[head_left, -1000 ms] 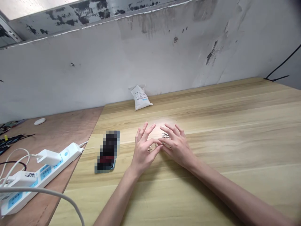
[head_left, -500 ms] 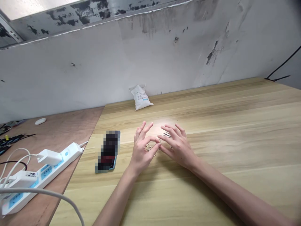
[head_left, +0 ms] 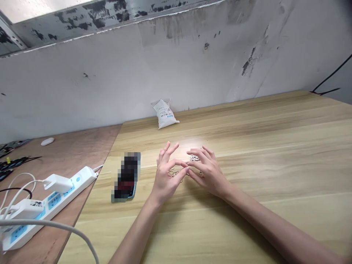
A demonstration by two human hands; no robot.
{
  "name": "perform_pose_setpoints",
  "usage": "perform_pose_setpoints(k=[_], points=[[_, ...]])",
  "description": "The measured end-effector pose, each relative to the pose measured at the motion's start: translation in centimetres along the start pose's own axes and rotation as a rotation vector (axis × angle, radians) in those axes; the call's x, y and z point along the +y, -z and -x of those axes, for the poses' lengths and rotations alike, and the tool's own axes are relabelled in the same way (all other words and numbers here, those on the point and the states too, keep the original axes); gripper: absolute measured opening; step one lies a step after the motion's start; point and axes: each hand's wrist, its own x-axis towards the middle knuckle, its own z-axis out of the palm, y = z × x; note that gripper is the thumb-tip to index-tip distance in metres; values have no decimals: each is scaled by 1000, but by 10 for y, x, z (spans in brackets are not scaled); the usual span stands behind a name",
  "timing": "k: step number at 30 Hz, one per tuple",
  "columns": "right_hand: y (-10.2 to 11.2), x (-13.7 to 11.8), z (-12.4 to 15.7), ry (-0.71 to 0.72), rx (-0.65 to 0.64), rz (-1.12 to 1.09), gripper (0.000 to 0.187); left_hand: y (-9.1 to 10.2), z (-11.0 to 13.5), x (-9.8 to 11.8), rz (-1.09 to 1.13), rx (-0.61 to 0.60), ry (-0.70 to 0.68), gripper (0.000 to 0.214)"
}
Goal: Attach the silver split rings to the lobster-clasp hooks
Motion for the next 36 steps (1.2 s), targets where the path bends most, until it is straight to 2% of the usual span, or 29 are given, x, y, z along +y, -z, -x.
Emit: perform_pose_setpoints(k=[9, 16, 24, 26, 29, 33, 36], points=[[-2, 2, 1, 37, -23, 35, 13, -6, 1, -2, -114, 48, -120, 7], [-1, 4, 1, 60, -45, 56, 18, -7, 1, -4, -176, 84, -81, 8], [3, 8, 0, 90, -52, 96, 18, -2, -2, -13, 12, -1, 84, 4], [4, 8, 0, 102, -53, 114, 18, 0, -3, -15, 29, -24, 101, 12], [3, 9, 1, 123, -67, 135, 17, 3, -4, -16, 33, -81, 105, 16], [2, 13, 2, 142, -88, 136, 18, 7, -6, -20, 14, -135, 100, 5], [3, 16, 1, 123, -98, 71, 17, 9, -7, -25, -90, -130, 31, 4]])
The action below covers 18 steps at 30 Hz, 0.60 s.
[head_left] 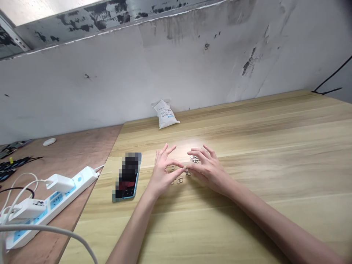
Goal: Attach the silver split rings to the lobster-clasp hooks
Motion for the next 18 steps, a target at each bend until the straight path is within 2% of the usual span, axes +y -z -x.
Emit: perform_pose_setpoints(k=[5, 9, 12, 15, 18], points=[[3, -4, -1, -105, -40, -209, 18, -5, 2, -1, -321, 87, -180, 11], [0, -11, -1, -126, -27, -282, 16, -9, 3, 2, -431, 138, -237, 14], [-1, -3, 0, -166, -29, -255, 17, -3, 1, -5, -466, 191, -191, 12], [2, 18, 3, -213, -12, -179, 17, 11, -1, -21, -478, 258, -61, 6], [5, 37, 6, -224, -56, -125, 16, 21, -2, -36, -467, 201, 65, 11]])
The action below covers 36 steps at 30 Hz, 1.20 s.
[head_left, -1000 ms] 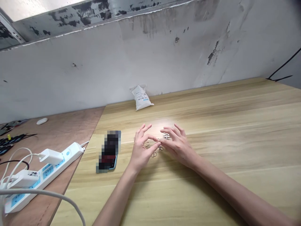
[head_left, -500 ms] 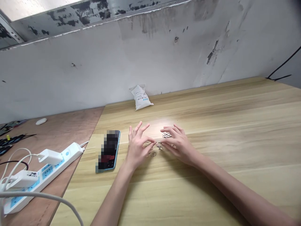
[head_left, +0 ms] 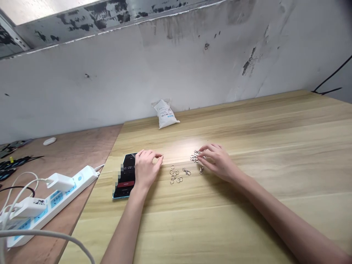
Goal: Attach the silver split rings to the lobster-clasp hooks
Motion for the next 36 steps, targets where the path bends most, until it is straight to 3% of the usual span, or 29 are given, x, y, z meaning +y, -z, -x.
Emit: perform_pose_setpoints(k=[6, 12, 17, 36], points=[[-2, -1, 1, 69, -69, 55, 12, 0, 1, -4, 56, -200, -64, 9], [-7, -24, 2, 114, -42, 48, 14, 4, 2, 6, 238, -293, -132, 11], [-19, -36, 3, 206, -72, 71, 10, 1, 4, 13, 198, -379, -212, 10], [-16, -42, 1, 178, -122, 15, 15, -3, 8, 26, 5, -382, -158, 14]])
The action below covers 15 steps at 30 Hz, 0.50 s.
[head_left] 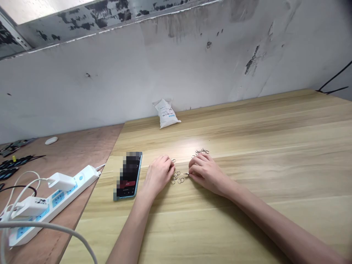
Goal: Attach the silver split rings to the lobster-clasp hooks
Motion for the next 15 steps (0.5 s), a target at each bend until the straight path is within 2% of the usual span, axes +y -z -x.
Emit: perform_pose_setpoints(k=[3, 9, 15], points=[[1, 0, 0, 3, 0, -5, 17, 1, 0, -1, 41, 17, -24, 15], [1, 0, 0, 2, 3, -8, 19, 2, -1, -1, 328, 105, 14, 10], [1, -1, 0, 19, 25, 4, 17, -1, 0, 7, 546, 79, 49, 10]])
